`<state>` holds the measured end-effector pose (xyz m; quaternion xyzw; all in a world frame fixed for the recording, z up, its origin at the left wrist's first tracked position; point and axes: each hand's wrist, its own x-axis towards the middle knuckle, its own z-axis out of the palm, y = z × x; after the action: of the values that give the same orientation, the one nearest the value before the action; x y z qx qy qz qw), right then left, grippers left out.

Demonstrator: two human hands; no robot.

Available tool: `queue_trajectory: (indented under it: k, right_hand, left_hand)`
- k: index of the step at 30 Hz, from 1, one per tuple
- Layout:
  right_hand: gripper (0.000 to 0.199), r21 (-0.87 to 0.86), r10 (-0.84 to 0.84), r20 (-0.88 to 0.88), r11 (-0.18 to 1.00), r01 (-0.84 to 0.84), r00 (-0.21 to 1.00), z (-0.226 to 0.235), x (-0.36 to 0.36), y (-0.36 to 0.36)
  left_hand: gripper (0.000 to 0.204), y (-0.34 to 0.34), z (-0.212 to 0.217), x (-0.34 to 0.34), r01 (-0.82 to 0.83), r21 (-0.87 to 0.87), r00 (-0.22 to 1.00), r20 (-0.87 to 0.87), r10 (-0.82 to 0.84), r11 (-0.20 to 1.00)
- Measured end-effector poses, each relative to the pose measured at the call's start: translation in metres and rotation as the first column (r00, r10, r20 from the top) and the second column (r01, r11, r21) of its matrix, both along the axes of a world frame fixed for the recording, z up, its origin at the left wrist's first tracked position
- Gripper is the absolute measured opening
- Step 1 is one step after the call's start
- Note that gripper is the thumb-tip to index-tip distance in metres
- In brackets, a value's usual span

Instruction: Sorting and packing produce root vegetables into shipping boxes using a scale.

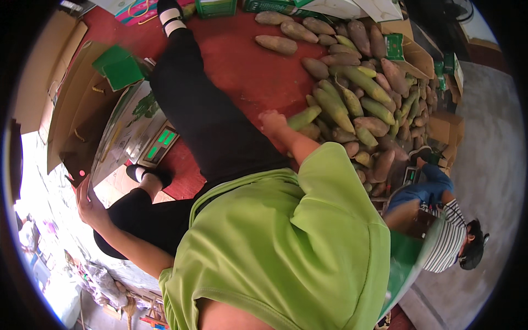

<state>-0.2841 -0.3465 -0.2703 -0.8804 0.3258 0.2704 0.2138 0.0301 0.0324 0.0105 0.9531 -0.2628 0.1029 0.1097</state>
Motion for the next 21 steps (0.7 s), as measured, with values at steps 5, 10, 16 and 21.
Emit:
queue_trajectory:
  k: [5,10,16,21]
  right_hand:
    - [0.046,-0.019,0.394,-0.159,0.916,-0.402,0.905,0.014,0.005,0.004]
    - [0.053,-0.118,0.260,-0.191,0.951,-0.285,0.946,0.016,-0.006,-0.019]
    - [0.063,-0.241,0.218,-0.193,0.935,-0.261,0.957,-0.005,0.000,-0.048]
    - [0.048,-0.237,0.217,-0.304,0.926,-0.294,0.928,-0.019,0.004,-0.062]
  left_hand:
    - [0.025,-0.002,-0.001,0.000,0.001,0.000,1.000,-0.002,-0.001,1.000]
    - [0.026,-0.002,-0.003,-0.001,0.007,-0.048,1.000,-0.004,-0.007,0.999]
    - [0.028,0.000,0.003,-0.002,-0.024,-0.043,1.000,0.012,0.025,0.999]
    - [0.035,-0.009,0.002,-0.003,-0.032,-0.074,0.998,0.056,0.036,0.997]
